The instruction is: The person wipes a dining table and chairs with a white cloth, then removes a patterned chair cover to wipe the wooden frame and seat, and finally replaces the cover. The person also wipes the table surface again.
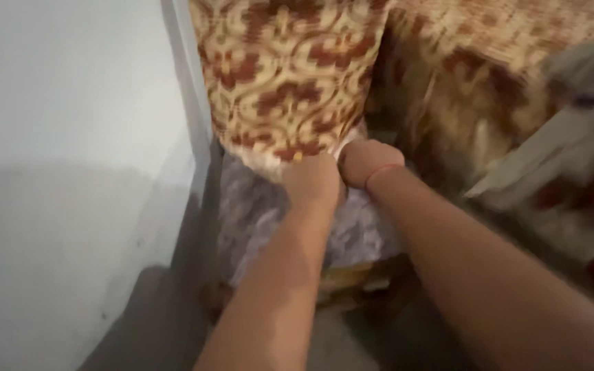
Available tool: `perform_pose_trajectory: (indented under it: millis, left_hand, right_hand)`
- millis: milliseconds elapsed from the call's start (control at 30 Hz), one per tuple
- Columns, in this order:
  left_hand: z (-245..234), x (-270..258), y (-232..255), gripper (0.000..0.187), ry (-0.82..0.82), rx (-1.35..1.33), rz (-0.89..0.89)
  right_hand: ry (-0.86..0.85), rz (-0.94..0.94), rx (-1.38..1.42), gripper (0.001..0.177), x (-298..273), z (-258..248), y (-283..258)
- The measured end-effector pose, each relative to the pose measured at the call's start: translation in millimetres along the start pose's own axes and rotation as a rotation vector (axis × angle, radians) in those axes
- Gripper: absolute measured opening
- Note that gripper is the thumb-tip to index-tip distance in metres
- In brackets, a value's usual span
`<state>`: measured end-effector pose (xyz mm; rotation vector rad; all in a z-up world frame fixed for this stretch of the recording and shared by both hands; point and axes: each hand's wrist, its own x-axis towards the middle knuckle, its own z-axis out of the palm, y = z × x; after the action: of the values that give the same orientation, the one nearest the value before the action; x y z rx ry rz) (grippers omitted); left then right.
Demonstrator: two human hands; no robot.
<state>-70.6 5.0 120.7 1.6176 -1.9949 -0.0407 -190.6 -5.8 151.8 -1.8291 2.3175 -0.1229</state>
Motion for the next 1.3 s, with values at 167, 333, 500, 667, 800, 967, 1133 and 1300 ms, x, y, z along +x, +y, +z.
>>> perform_pose_trajectory:
  millis: [167,333,500,667,800,967,1133,1300]
  left_hand:
    - [-41,42,81,0.023,-0.071,-0.135,0.086]
    - [-38,63,182,0.025,-0.003,-0.198,0.301]
    - [-20,64,247,0.025,0.281,-0.068,0.484]
    - [-10,68,269,0.029,-0.011,-0.334,0.317]
    - [-4,88,317,0.029,-0.002,-0.168,0.677]
    - [21,72,339,0.049,-0.238,-0.421,0.762]
    - [16,65,333,0.055,-0.345,-0.493,0.601]
    - [-10,87,356,0.042,-0.528,-0.299,0.505]
  right_hand:
    - [0.323,-0.147,-0.085,0.029,-18,-107,24]
    - [0.475,-0.062,-0.065,0.027,-31,-161,115]
    - [0.438,-0.124,-0.111,0.027,-44,-183,178]
    - [0.592,-0.129,-0.145,0.031,-86,-212,189]
    - [0.543,0.247,-0.275,0.039,-116,-242,202]
    - [0.163,0.62,0.16,0.062,-131,-227,232]
    - [0.517,0.085,0.145,0.057,-130,-193,280]
    - [0.718,0.217,0.123,0.046,-129,-225,366]
